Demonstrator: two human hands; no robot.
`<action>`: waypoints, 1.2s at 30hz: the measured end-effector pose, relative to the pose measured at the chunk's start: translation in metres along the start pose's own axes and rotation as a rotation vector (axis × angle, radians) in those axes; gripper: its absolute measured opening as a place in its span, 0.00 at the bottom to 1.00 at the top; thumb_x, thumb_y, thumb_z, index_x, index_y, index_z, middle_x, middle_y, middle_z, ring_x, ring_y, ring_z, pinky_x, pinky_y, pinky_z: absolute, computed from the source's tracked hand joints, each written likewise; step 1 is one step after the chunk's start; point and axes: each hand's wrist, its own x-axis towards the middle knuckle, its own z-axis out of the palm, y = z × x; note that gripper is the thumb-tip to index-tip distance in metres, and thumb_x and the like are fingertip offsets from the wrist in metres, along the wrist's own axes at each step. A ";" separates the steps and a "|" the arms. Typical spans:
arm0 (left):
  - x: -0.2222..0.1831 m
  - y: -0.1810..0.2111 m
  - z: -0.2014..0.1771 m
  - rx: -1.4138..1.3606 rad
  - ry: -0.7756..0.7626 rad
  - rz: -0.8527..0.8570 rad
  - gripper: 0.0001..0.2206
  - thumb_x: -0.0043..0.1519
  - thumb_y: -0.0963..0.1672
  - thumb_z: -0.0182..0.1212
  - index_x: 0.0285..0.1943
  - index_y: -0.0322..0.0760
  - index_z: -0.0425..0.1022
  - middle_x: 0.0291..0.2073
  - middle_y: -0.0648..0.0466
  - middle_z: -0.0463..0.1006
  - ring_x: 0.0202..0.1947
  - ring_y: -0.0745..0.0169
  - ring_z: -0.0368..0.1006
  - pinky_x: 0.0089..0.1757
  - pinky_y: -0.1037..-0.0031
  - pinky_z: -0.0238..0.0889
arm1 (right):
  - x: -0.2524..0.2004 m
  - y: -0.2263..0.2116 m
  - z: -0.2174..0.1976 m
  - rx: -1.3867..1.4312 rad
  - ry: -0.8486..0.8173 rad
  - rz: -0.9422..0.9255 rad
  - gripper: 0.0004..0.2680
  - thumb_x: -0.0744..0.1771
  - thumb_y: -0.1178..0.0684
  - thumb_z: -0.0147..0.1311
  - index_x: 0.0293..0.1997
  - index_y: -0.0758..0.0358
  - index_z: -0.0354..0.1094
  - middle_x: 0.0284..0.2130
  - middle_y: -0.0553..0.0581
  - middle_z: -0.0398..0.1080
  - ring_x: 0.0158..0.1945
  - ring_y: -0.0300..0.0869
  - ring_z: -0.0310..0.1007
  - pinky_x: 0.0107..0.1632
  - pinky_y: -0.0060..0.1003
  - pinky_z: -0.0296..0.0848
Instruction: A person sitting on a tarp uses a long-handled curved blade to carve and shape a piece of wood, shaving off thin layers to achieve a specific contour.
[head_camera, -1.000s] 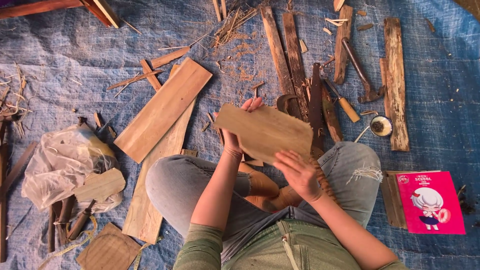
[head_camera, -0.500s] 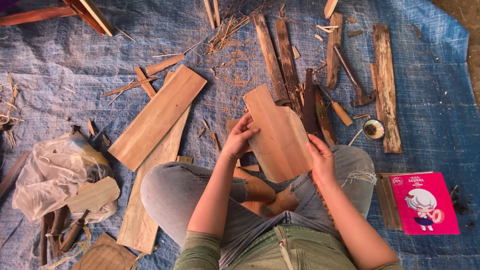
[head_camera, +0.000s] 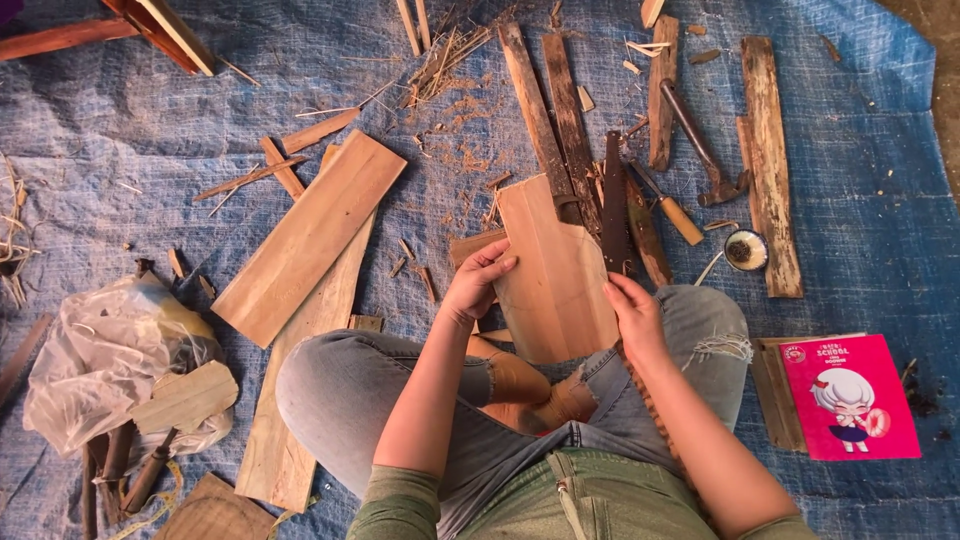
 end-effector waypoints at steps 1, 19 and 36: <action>0.001 -0.002 0.002 0.000 -0.001 -0.004 0.19 0.59 0.36 0.64 0.61 0.35 0.77 0.46 0.47 0.84 0.42 0.51 0.83 0.43 0.63 0.78 | 0.006 -0.007 0.003 -0.001 0.004 0.002 0.11 0.68 0.54 0.62 0.55 0.60 0.76 0.43 0.54 0.78 0.42 0.34 0.74 0.48 0.34 0.76; 0.002 -0.012 0.014 0.061 0.042 -0.036 0.18 0.57 0.37 0.68 0.58 0.35 0.79 0.41 0.51 0.85 0.39 0.55 0.84 0.41 0.65 0.78 | 0.055 -0.071 0.043 -0.032 -0.225 -0.051 0.09 0.66 0.56 0.64 0.51 0.60 0.78 0.41 0.51 0.79 0.45 0.30 0.75 0.54 0.29 0.74; 0.003 -0.009 0.010 0.044 0.046 -0.028 0.20 0.58 0.37 0.66 0.60 0.34 0.78 0.44 0.51 0.85 0.41 0.54 0.83 0.42 0.64 0.78 | 0.069 -0.058 0.025 0.282 -0.393 0.250 0.19 0.73 0.42 0.43 0.66 0.65 0.66 0.53 0.65 0.74 0.53 0.50 0.77 0.54 0.47 0.77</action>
